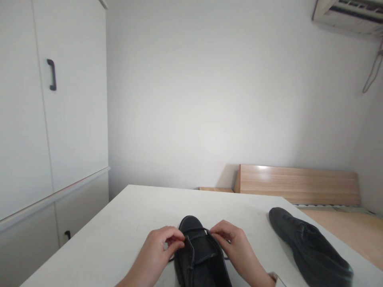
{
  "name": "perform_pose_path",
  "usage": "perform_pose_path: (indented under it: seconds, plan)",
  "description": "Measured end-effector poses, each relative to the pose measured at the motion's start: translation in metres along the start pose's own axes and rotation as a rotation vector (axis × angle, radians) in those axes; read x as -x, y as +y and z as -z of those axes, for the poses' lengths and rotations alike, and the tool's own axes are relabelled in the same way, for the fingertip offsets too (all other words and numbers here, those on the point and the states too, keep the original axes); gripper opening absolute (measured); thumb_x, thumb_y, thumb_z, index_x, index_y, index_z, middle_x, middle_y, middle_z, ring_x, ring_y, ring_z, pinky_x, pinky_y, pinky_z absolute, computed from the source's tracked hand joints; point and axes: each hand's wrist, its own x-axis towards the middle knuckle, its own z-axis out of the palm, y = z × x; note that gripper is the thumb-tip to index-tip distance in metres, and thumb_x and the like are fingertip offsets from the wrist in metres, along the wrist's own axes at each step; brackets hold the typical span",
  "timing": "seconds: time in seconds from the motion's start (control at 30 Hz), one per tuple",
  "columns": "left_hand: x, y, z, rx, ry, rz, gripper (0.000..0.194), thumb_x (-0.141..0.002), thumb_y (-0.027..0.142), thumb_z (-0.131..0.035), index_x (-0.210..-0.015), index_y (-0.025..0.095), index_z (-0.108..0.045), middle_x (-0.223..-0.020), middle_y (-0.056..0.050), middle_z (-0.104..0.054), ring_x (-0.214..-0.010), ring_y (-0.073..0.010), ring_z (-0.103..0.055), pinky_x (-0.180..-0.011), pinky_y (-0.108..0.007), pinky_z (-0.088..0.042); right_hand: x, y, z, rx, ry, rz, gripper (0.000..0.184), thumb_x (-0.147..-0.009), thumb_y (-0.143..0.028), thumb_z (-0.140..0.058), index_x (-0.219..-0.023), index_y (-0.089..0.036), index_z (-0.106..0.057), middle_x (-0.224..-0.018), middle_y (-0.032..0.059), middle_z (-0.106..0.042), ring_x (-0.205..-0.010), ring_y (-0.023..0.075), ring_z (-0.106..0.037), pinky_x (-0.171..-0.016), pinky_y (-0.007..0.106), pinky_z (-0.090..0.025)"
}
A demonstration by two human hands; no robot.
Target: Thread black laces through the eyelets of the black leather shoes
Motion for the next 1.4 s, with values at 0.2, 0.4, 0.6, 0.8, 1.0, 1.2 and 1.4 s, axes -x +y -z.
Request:
perform_pose_path:
  seconds: [0.2, 0.4, 0.6, 0.8, 1.0, 1.2, 1.4]
  plan:
    - [-0.004, 0.032, -0.005, -0.215, -0.065, 0.027, 0.037, -0.089, 0.050, -0.053, -0.088, 0.019, -0.075, -0.066, -0.003, -0.069, -0.060, -0.0191, -0.060, -0.057, -0.027, -0.037, 0.004, -0.031, 0.000, 0.097, -0.062, 0.021, 0.040, -0.098, -0.046, -0.047, -0.103, -0.019, -0.076, -0.096, 0.0114, -0.076, -0.089, 0.0268, -0.069, -0.078, 0.033, -0.052]
    - [-0.026, 0.070, 0.003, -0.557, -0.215, -0.004, 0.018, -0.073, 0.022, -0.059, -0.065, 0.019, -0.075, -0.060, -0.007, -0.071, -0.054, -0.0215, -0.060, -0.049, -0.028, -0.034, -0.001, -0.070, -0.009, 0.656, -0.168, 0.027, 0.029, -0.084, -0.009, -0.053, -0.099, -0.019, -0.076, -0.097, 0.0113, -0.073, -0.090, 0.0242, -0.070, -0.081, 0.031, -0.050]
    - [-0.047, 0.075, 0.004, -0.617, -0.337, -0.050, 0.024, -0.047, 0.000, -0.060, -0.037, 0.021, -0.056, -0.039, -0.002, -0.057, -0.042, -0.0198, -0.054, -0.047, -0.028, -0.037, -0.011, -0.076, -0.022, 0.789, -0.169, -0.010, 0.033, -0.080, 0.003, -0.046, -0.085, -0.013, -0.074, -0.086, 0.0186, -0.073, -0.080, 0.0294, -0.071, -0.068, 0.034, -0.047]
    - [-0.043, 0.086, 0.000, -0.568, -0.152, -0.135, 0.019, -0.063, 0.006, -0.060, -0.052, 0.019, -0.067, -0.061, -0.010, -0.071, -0.064, -0.0269, -0.067, -0.063, -0.034, -0.045, -0.007, -0.079, -0.019, 0.540, -0.022, 0.095, 0.023, -0.075, 0.003, -0.052, -0.079, -0.017, -0.062, -0.089, 0.0110, -0.066, -0.084, 0.0258, -0.064, -0.073, 0.035, -0.046]
    - [-0.039, 0.140, 0.024, -0.265, 0.048, -0.265, 0.019, -0.085, 0.023, -0.054, -0.077, 0.020, -0.071, -0.074, -0.002, -0.075, -0.070, -0.0181, -0.068, -0.066, -0.025, -0.047, -0.015, -0.112, 0.001, 0.020, 0.044, 0.186, 0.015, -0.094, -0.034, -0.049, -0.084, -0.023, -0.046, -0.071, -0.0024, -0.057, -0.061, 0.0142, -0.060, -0.057, 0.026, -0.051]
    - [-0.021, 0.187, 0.038, -0.022, 0.193, -0.372, 0.015, -0.084, 0.027, -0.060, -0.075, 0.020, -0.070, -0.070, 0.001, -0.074, -0.068, -0.0153, -0.068, -0.065, -0.023, -0.049, -0.008, -0.159, 0.020, -0.384, 0.243, 0.319, 0.028, -0.085, -0.043, -0.071, -0.094, -0.019, -0.062, -0.073, 0.0002, -0.067, -0.062, 0.0143, -0.066, -0.059, 0.027, -0.056]
    - [-0.008, 0.196, 0.040, 0.178, 0.263, -0.381, 0.012, -0.079, 0.025, -0.065, -0.085, 0.023, -0.055, -0.072, 0.003, -0.076, -0.070, -0.0166, -0.071, -0.064, -0.024, -0.051, 0.003, -0.179, 0.026, -0.242, 0.270, 0.424, 0.017, -0.086, -0.035, -0.071, -0.092, -0.019, -0.073, -0.078, 0.0027, -0.072, -0.066, 0.0164, -0.070, -0.062, 0.029, -0.061]
